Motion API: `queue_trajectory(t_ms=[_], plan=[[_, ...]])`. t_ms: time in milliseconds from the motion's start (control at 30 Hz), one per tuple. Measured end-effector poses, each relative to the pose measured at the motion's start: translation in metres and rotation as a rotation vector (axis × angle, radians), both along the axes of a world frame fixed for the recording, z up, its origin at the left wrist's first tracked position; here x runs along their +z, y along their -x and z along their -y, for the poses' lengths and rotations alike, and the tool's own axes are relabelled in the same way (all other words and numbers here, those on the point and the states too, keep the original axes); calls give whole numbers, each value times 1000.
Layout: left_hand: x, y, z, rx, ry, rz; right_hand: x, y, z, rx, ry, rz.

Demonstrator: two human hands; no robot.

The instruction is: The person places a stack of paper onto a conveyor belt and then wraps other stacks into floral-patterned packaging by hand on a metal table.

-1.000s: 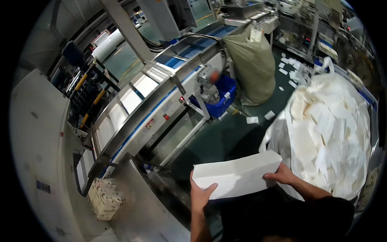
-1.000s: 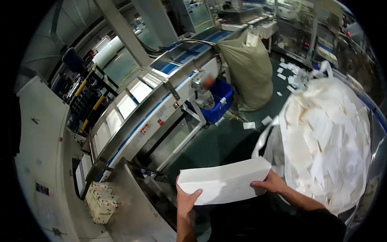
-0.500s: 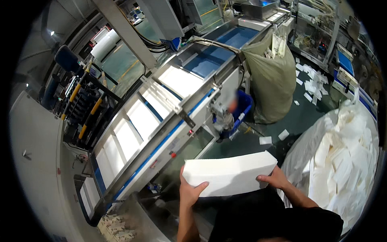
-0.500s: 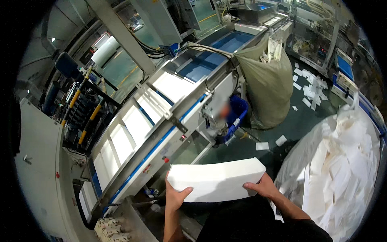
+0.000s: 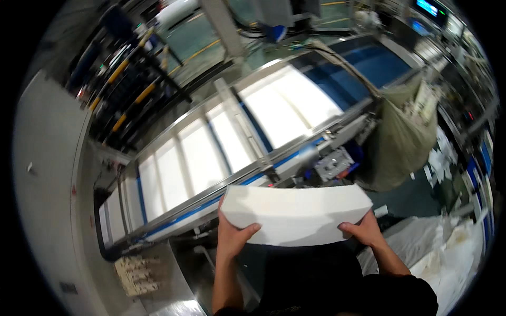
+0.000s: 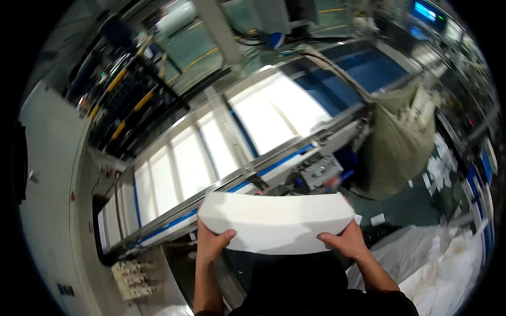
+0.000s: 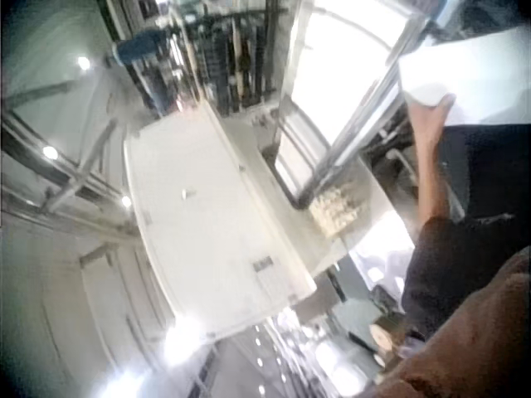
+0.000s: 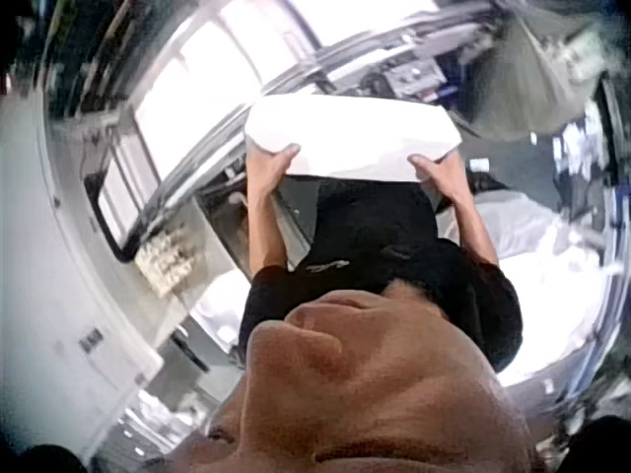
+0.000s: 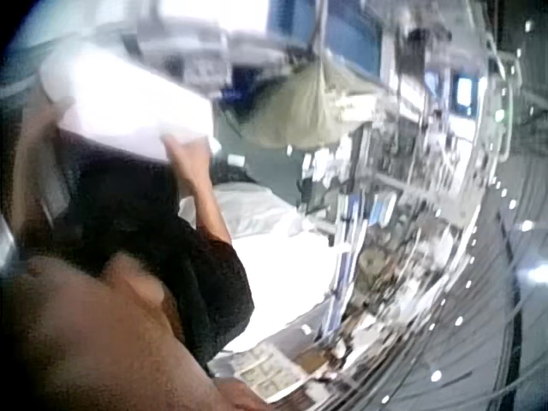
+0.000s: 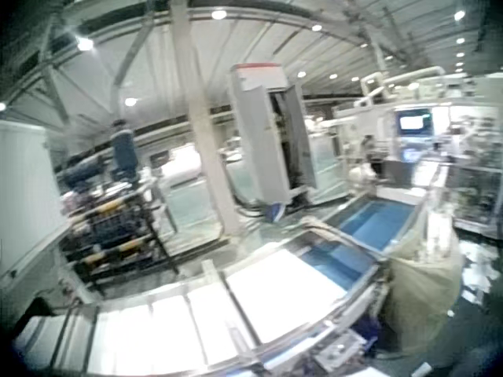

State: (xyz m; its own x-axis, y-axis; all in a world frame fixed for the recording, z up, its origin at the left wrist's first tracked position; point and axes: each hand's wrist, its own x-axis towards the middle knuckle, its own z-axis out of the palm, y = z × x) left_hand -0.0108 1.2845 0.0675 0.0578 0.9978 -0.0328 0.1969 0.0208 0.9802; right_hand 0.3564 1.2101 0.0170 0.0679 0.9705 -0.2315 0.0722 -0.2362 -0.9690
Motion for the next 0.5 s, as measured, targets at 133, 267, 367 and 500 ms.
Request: queue_trajectory(t_ms=[133,267,367,500], plan=[[19,54,-39,81,-25,117,45,57,-66,65,-104,-42],[19,138,-79,86,-21,160,63,139,-114,80,5,-75],[20,209,-109,96,23,136,70,204,-135,63,47,-29],[8,298,-143,74,63,96,76,281,-161,112,26,84]])
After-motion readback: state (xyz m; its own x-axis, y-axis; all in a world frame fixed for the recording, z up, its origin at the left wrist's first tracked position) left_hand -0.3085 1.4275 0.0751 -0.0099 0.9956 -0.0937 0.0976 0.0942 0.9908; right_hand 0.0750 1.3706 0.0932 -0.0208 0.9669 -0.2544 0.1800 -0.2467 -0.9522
